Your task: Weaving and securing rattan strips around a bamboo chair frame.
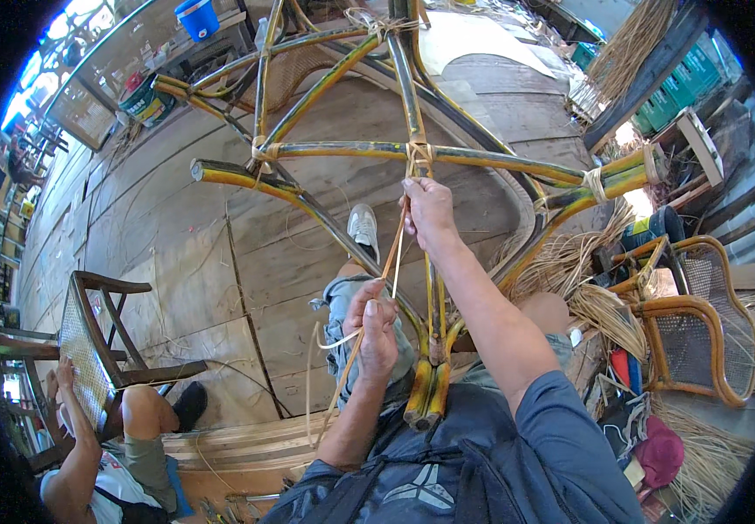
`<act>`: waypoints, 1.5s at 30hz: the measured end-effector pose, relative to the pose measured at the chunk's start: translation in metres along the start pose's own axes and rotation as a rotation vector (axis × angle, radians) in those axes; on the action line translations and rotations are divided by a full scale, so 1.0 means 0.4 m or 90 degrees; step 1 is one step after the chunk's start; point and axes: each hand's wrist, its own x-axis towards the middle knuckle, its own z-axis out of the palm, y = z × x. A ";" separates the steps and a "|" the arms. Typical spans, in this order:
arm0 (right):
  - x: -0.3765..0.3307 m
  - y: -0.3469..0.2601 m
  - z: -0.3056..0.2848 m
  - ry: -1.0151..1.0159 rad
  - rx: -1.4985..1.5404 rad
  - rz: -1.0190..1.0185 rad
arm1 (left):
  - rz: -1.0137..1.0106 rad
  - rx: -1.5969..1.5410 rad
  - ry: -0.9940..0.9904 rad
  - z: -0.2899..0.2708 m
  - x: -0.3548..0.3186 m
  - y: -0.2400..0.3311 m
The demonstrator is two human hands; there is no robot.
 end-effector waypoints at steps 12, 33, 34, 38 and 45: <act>0.027 0.000 0.023 0.071 0.042 -0.008 | -0.008 -0.013 0.022 -0.016 -0.001 0.008; 0.072 -0.006 0.128 0.251 0.166 -0.041 | 0.074 -0.023 0.061 -0.028 0.041 0.037; 0.075 -0.003 0.132 0.263 0.180 -0.058 | 0.070 -0.021 0.065 -0.032 0.041 0.035; 0.093 -0.008 0.122 0.292 0.172 -0.053 | 0.048 0.032 0.073 -0.036 0.045 0.029; 0.025 -0.046 -0.030 0.058 0.230 -0.136 | -0.039 -0.131 0.149 -0.043 0.051 0.026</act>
